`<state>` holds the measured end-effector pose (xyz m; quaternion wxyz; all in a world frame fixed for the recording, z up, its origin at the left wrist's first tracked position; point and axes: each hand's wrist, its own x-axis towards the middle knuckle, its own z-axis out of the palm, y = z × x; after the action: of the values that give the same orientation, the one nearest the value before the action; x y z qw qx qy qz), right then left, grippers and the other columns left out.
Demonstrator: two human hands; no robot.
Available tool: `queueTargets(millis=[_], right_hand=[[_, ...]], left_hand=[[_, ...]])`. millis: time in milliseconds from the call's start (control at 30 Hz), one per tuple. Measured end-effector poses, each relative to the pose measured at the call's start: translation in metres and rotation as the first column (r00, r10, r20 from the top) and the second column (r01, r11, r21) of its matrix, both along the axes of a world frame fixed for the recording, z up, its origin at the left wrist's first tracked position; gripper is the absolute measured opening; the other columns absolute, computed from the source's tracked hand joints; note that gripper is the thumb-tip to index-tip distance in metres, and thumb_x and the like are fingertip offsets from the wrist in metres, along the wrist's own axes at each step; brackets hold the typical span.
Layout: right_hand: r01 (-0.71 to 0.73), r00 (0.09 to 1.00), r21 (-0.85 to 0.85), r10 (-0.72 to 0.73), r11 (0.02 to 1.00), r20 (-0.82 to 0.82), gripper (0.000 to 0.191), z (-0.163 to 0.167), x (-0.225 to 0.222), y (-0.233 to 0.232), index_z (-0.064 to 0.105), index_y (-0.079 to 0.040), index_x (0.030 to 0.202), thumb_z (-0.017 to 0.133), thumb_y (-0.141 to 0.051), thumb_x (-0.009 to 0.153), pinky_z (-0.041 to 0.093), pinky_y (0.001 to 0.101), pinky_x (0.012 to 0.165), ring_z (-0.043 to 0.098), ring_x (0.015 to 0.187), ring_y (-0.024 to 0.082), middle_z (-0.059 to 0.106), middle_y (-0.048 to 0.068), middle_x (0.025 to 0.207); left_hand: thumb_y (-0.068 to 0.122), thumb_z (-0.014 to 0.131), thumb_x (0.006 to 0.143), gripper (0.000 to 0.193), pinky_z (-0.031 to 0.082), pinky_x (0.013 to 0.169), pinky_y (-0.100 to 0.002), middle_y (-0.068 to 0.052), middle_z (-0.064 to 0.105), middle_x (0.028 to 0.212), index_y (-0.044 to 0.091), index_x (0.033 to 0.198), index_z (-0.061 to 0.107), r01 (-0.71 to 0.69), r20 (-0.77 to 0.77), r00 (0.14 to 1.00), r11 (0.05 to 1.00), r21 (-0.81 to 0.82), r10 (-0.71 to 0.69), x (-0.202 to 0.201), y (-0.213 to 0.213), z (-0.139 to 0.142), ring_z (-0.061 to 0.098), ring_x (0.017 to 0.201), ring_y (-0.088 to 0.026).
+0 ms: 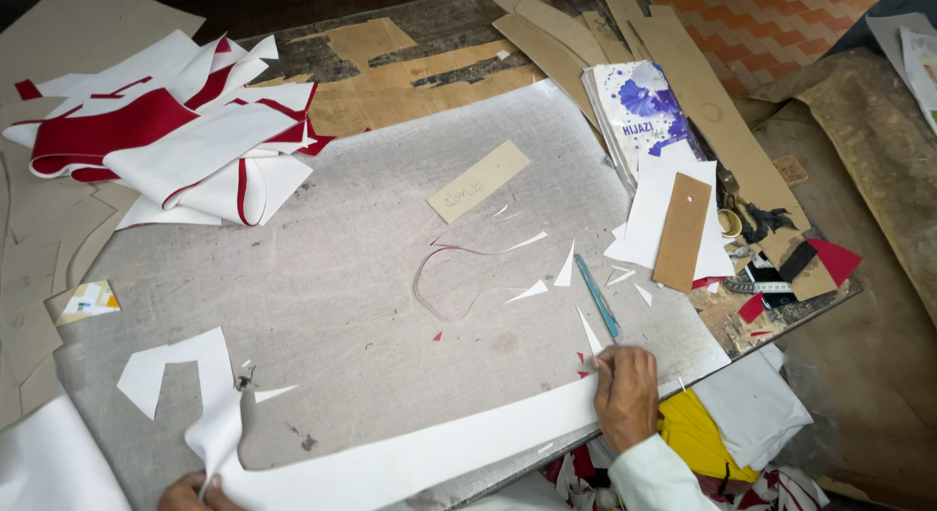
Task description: The person uses a rotary cutter and a cardboard template to cut rectangular pieces from a large white fabric with a red underside. They repeatedly position the template, cut along its edges, and remove the cut pieces, accumulating a pile of fabric rectangles on the table.
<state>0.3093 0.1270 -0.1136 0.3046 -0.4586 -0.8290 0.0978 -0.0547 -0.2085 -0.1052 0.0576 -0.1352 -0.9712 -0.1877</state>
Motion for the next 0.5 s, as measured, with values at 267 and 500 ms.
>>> queueTargets(millis=[267, 500], right_hand=[[-0.272, 0.942, -0.053, 0.277, 0.961, 0.187, 0.032, -0.003, -0.009, -0.002, 0.066, -0.008, 0.08, 0.087, -0.032, 0.077, 0.053, 0.0438, 0.075, 0.063, 0.078, 0.029, 0.066, 0.009, 0.078], [-0.536, 0.839, 0.079, 0.52, 0.84, 0.162, 0.044, 0.011, -0.002, -0.003, 0.072, -0.003, 0.083, 0.083, -0.042, 0.064, 0.056, 0.039, 0.062, 0.066, 0.073, 0.027, 0.069, 0.011, 0.077]], left_hand=[[0.021, 0.062, 0.11, 0.027, 0.054, 0.077, -0.052, -0.023, 0.064, 0.092, -0.005, 0.113, 0.057, 0.074, -0.002, 0.997, 0.992, -0.104, -0.075, -0.007, -0.016, 0.028, 0.066, 0.087, -0.039], [0.018, 0.069, 0.109, 0.026, 0.051, 0.081, -0.048, -0.021, 0.06, 0.094, -0.004, 0.107, 0.056, 0.136, -0.163, 0.977, 0.99, -0.034, -0.139, -0.019, -0.002, 0.01, 0.063, 0.085, -0.036]])
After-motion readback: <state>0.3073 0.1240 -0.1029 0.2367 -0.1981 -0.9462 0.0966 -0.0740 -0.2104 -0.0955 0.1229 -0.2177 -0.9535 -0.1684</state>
